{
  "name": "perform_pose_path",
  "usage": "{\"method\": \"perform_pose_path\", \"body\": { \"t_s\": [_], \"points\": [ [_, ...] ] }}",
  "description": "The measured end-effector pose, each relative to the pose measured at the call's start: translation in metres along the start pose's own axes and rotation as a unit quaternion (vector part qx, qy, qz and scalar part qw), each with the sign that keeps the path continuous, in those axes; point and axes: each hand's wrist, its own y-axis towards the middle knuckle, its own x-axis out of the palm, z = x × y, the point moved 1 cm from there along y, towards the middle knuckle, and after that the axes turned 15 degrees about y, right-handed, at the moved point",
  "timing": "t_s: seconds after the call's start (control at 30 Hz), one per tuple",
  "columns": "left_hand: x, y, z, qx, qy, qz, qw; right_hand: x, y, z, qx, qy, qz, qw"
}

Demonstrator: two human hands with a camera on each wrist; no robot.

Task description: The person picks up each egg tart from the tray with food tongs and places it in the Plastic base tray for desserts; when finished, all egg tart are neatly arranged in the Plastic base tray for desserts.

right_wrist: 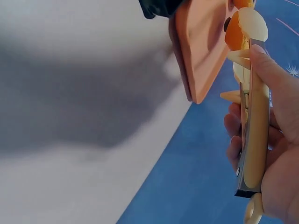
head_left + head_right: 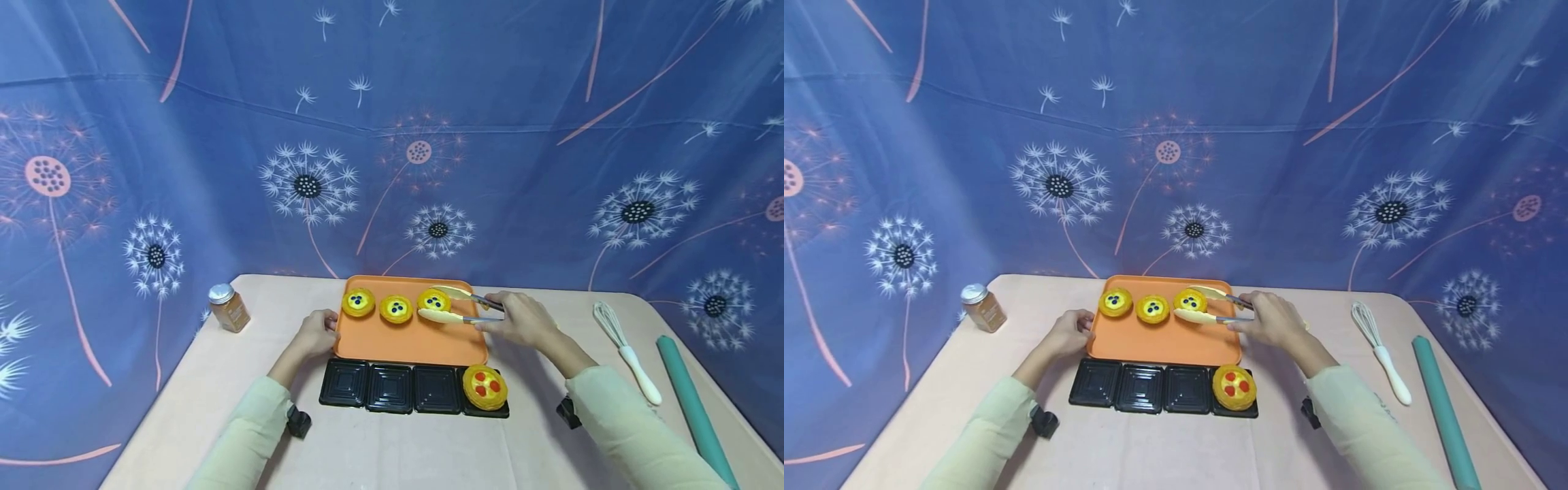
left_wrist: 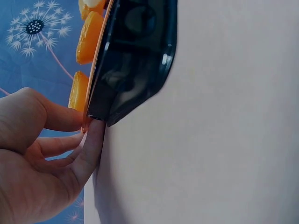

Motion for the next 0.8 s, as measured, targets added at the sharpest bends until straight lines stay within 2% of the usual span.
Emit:
{"method": "perform_pose_path", "body": {
  "t_s": [0.5,0.8],
  "points": [
    [0.000,-0.001,0.002,-0.001,-0.003,-0.004,1.0000,-0.014,-0.007,-0.015,-0.019,-0.027,0.001,0.999],
    [-0.002,-0.001,0.003,-0.002,0.004,-0.006,1.0000,-0.030,-0.026,-0.033,-0.081,-0.032,0.014,0.996]
  ]
}}
